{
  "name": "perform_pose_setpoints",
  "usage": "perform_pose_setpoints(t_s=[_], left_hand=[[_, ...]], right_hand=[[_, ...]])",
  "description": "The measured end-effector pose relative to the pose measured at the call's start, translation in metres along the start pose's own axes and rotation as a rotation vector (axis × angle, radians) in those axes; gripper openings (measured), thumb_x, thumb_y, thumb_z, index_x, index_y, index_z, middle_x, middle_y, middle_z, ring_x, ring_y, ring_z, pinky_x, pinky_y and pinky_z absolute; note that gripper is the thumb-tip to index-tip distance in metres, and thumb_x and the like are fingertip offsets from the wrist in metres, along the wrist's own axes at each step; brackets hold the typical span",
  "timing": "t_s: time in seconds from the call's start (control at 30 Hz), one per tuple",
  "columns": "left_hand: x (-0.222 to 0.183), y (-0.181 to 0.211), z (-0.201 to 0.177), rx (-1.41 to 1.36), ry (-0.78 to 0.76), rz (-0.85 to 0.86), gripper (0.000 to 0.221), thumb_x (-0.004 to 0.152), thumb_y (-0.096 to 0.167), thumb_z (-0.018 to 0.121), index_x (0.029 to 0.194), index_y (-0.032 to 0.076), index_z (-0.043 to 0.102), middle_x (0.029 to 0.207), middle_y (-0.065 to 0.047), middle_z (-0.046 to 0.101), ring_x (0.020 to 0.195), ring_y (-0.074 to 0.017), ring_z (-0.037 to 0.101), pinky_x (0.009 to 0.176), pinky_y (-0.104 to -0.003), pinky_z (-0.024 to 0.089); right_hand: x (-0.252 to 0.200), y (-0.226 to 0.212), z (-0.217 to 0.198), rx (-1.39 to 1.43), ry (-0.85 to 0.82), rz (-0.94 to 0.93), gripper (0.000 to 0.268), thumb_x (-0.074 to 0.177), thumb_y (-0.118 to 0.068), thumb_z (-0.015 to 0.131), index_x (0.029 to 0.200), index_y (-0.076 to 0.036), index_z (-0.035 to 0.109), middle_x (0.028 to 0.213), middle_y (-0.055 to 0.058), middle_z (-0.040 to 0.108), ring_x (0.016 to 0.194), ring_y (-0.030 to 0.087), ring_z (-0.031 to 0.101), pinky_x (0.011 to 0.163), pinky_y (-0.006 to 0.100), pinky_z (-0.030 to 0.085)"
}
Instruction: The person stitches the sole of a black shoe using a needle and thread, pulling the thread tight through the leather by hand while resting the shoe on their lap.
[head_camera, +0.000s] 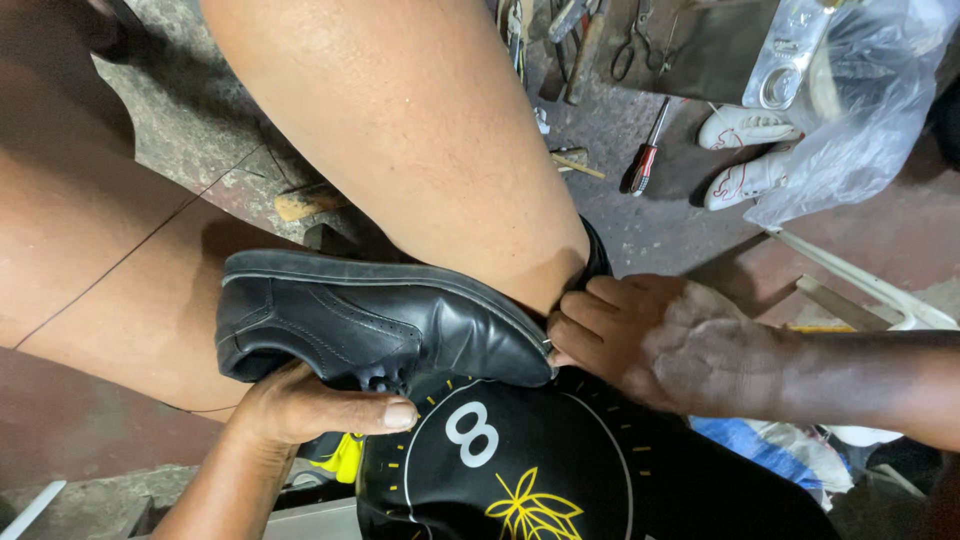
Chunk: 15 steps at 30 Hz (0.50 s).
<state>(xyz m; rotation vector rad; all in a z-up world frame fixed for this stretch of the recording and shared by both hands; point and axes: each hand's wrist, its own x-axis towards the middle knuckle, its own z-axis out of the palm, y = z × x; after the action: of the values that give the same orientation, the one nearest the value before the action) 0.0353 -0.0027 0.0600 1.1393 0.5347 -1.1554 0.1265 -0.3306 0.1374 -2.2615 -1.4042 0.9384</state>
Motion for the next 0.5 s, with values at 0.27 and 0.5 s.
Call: perform_pose_setpoints(t_s=[0.27,0.5], left_hand=[[0.002,0.001,0.002,0.015,-0.037,-0.064,0.074,0.052,0.017,0.094,0.121,0.004,0.073,0.113,-0.006,0.076,0.107,-0.0182,0.067,0.095,-0.034,0.053],[0.002,-0.013,-0.001,-0.137,-0.026,0.009,0.076,0.050,0.014,0.095,0.121,-0.002,0.074,0.109,-0.012,0.075,0.103,-0.0246,0.068,0.094,-0.040,0.054]], right_hand=[[0.009,0.003,-0.008,-0.020,0.000,0.144,0.045,0.093,-0.055,0.057,0.094,-0.010,0.065,0.079,0.001,0.066,0.052,0.020,0.060,0.046,0.038,0.047],[0.024,0.020,-0.029,0.103,-0.594,0.633,0.068,0.072,-0.077,0.054,0.104,-0.018,0.063,0.083,0.000,0.066,0.073,0.015,0.064,0.068,0.040,0.053]])
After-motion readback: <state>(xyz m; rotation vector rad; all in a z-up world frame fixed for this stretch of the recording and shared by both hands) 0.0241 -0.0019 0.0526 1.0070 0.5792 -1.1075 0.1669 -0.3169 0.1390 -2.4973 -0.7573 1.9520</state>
